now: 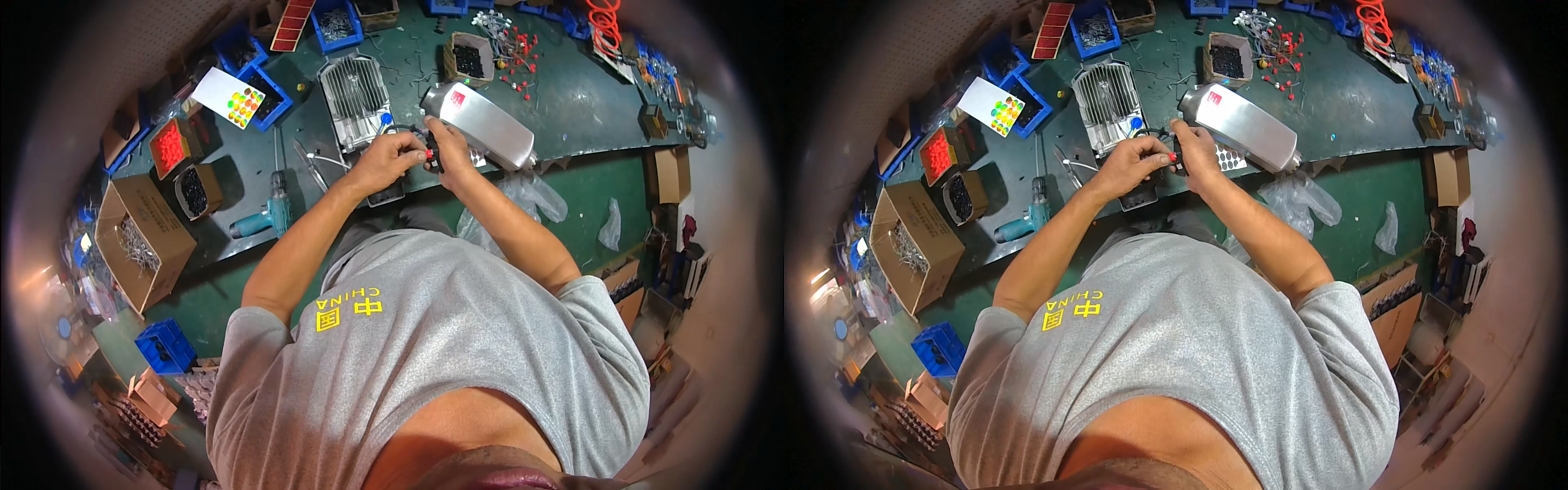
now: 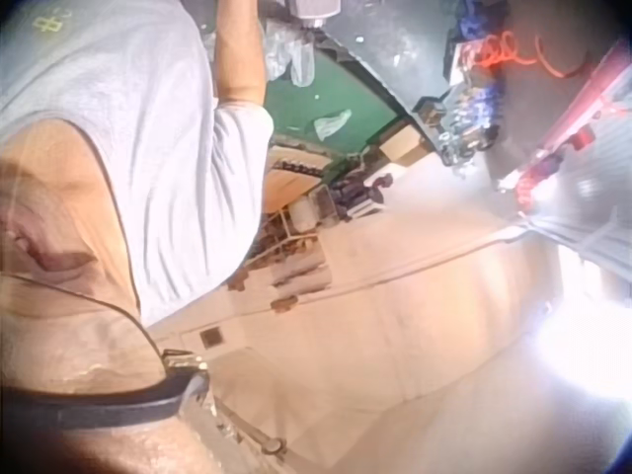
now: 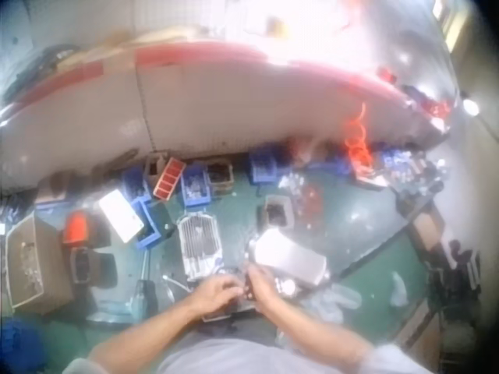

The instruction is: The person assembles an electronic device on a workbench. They attach a metal casing to a motor, connect wires, and use a power drill to secure screws. The person also uses pliers to cut a wire and a screwdriver to tighten components.

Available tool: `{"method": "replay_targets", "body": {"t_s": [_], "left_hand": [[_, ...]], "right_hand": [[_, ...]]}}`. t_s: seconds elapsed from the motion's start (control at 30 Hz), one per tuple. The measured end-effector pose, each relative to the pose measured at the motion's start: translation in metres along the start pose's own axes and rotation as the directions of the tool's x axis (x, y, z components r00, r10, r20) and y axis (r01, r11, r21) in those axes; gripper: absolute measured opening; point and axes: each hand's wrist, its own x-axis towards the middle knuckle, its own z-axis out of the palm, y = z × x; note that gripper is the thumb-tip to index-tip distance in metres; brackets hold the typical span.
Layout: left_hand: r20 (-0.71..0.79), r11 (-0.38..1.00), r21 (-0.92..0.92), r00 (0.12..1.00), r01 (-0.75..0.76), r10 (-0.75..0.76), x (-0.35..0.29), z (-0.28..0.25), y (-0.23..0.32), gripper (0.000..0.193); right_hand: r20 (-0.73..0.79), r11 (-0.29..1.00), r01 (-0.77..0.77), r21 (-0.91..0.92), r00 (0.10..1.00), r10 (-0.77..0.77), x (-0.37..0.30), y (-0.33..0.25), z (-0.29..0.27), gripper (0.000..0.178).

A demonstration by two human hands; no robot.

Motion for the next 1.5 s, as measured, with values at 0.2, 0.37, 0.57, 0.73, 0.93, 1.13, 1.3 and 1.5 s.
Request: {"method": "replay_targets", "body": {"t_s": [0.2,0.37,0.57,0.73,0.93,1.13,1.3,1.5], "left_hand": [[-0.017,0.988,0.016,0.988,-0.155,0.155,-0.012,0.001,0.0,0.019],[-0.103,0.99,-0.103,0.991,-0.1,0.09,-0.019,-0.006,-0.011,0.02],[-0.082,0.977,-0.195,0.994,-0.086,0.071,-0.021,-0.013,-0.016,0.022],[-0.144,0.969,-0.236,0.989,-0.071,0.037,-0.032,-0.013,-0.014,0.024],[-0.471,0.997,-0.028,0.881,-0.07,0.049,-0.046,-0.046,-0.053,0.023],[-0.461,0.946,0.317,0.861,-0.068,0.216,-0.046,0.007,-0.034,0.028],[-0.138,0.743,0.665,0.965,-0.077,0.223,-0.047,0.037,-0.031,0.025],[-0.635,0.984,0.16,0.756,-0.075,0.161,-0.062,0.013,-0.059,0.012]], "right_hand": [[-0.016,0.994,0.037,-0.1,0.999,-0.038,-0.009,0.002,-0.01,0.058],[0.344,0.804,0.454,-0.384,0.878,-0.332,-0.032,-0.014,-0.038,0.073],[0.843,0.098,0.928,-0.361,0.369,-0.391,-0.047,-0.029,-0.032,0.094],[0.821,0.133,0.924,-0.358,0.379,-0.427,-0.028,-0.002,-0.047,0.078],[0.619,0.506,0.743,-0.439,0.658,-0.428,-0.036,-0.026,-0.043,0.075],[0.578,0.658,0.62,-0.427,0.747,-0.328,-0.032,-0.049,-0.038,0.075],[0.644,0.621,0.667,-0.412,0.695,-0.319,-0.034,-0.054,-0.025,0.077],[0.725,0.537,0.706,-0.462,0.649,-0.23,-0.036,-0.038,-0.026,0.074]]}}
